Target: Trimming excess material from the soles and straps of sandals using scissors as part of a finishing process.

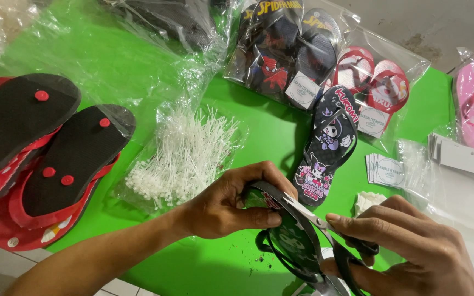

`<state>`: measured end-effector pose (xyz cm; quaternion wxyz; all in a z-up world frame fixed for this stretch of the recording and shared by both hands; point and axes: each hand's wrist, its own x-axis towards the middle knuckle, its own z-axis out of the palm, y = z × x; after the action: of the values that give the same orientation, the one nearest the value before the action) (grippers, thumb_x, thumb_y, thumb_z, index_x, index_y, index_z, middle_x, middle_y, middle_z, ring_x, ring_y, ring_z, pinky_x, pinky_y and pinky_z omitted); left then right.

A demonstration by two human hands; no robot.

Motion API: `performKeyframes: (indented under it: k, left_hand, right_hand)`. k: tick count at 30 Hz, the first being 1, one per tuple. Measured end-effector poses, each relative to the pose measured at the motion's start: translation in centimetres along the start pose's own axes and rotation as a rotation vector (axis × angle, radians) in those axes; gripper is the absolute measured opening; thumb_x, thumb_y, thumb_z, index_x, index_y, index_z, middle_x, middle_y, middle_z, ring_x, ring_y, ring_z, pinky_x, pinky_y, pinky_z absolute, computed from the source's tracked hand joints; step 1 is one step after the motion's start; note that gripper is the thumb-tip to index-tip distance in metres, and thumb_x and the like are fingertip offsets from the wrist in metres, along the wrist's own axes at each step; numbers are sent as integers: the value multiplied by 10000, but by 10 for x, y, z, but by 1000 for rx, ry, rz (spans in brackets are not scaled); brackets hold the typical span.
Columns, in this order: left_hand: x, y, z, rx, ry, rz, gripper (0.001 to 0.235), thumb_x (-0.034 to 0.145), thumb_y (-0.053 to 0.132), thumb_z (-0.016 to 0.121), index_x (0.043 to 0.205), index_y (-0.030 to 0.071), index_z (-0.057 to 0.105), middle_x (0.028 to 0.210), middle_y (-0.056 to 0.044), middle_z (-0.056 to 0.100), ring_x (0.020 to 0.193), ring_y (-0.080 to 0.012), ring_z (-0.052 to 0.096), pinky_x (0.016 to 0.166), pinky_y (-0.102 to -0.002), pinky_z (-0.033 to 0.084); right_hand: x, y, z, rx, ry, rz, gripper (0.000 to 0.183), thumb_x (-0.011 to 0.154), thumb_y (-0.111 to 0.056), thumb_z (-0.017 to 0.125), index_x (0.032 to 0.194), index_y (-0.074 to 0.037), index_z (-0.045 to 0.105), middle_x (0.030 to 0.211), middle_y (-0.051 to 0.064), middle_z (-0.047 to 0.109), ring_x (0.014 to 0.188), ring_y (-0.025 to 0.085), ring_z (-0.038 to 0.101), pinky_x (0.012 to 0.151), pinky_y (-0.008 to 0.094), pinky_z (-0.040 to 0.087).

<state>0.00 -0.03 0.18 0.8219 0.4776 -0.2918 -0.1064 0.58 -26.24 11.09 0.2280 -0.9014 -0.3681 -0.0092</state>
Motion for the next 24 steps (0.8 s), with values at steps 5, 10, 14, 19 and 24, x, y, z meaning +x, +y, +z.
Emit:
performKeyframes:
  k: [5, 10, 14, 19, 24]
  left_hand:
    - [0, 4, 1, 9, 9, -32, 232, 990, 120, 702, 1194, 102, 593, 1130, -30, 629, 989, -136, 607, 898, -271, 536]
    - [0, 3, 0, 14, 6, -29, 231, 990, 130, 702, 1191, 100, 593, 1132, -32, 633, 990, -136, 609, 901, -270, 536]
    - [0, 2, 0, 3, -4, -10, 233, 989, 117, 701, 1193, 102, 589, 1159, -46, 629, 1014, -152, 622, 920, -276, 554]
    - [0, 2, 1, 25, -15, -4, 226, 991, 114, 701, 1189, 110, 593, 1113, -25, 619, 968, -137, 592, 885, -265, 520]
    - [0, 0, 0, -1, -36, -9, 231, 995, 99, 687, 1198, 102, 577, 1078, -36, 603, 936, -147, 595, 850, -276, 560]
  right_hand:
    - [1, 5, -1, 12, 1, -30, 452, 649, -254, 903, 1091, -231, 815, 777, -68, 781, 647, 145, 586, 588, 313, 517]
    - [3, 3, -3, 18, 3, -76, 429, 698, -248, 864, 1117, -204, 787, 770, -86, 785, 655, 143, 584, 595, 309, 521]
    - [2, 6, -4, -3, -24, -55, 489, 640, -277, 914, 1112, -207, 805, 794, -77, 810, 643, 144, 626, 560, 329, 543]
    - [5, 8, -4, 61, -33, -21, 549, 575, -303, 968, 1097, -218, 822, 757, -57, 811, 644, 158, 616, 583, 340, 534]
    - [8, 3, -7, 37, -58, -70, 516, 622, -311, 933, 1108, -194, 802, 751, -69, 811, 642, 152, 622, 586, 336, 545]
